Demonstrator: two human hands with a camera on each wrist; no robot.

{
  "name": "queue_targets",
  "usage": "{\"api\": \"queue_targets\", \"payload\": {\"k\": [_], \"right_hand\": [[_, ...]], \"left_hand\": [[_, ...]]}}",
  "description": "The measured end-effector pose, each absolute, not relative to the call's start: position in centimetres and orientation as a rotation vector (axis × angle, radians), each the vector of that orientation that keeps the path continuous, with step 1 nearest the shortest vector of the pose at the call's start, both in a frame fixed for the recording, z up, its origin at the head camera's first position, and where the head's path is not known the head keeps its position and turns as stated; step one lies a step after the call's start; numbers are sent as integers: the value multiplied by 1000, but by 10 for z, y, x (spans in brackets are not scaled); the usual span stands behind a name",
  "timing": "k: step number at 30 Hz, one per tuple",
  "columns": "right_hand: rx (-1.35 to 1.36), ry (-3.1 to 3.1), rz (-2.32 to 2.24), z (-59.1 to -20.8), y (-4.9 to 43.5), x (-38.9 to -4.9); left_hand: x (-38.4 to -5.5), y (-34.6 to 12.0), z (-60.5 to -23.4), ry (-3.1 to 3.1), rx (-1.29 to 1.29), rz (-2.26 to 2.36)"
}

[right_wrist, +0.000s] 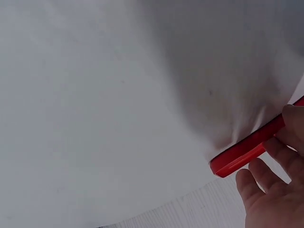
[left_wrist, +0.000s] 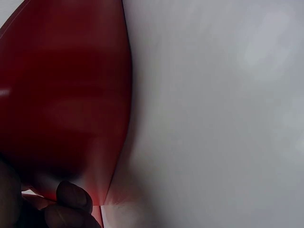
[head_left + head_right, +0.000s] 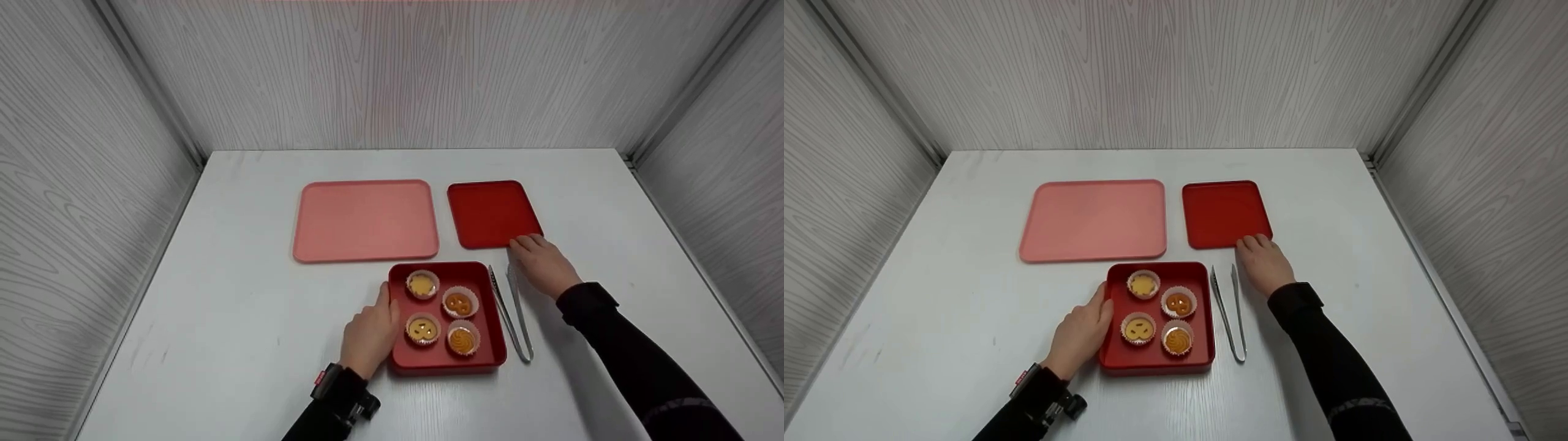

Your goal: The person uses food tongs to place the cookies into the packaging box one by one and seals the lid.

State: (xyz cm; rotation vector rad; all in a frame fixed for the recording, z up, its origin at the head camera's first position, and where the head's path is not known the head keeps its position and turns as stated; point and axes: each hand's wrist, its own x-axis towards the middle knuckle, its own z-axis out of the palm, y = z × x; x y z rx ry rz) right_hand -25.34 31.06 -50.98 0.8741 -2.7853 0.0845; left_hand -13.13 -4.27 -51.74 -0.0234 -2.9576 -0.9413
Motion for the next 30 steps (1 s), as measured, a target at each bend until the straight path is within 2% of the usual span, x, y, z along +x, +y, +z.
{"api": "queue_targets", "payload": {"k": [18, 30], "right_hand": [[882, -2810, 65, -511, 307, -266], [884, -2684, -16, -503, 309, -263]], "left_hand": [[-132, -43, -518, -2952, -44, -935], [-132, -44, -518, -2955, -37, -951]]}}
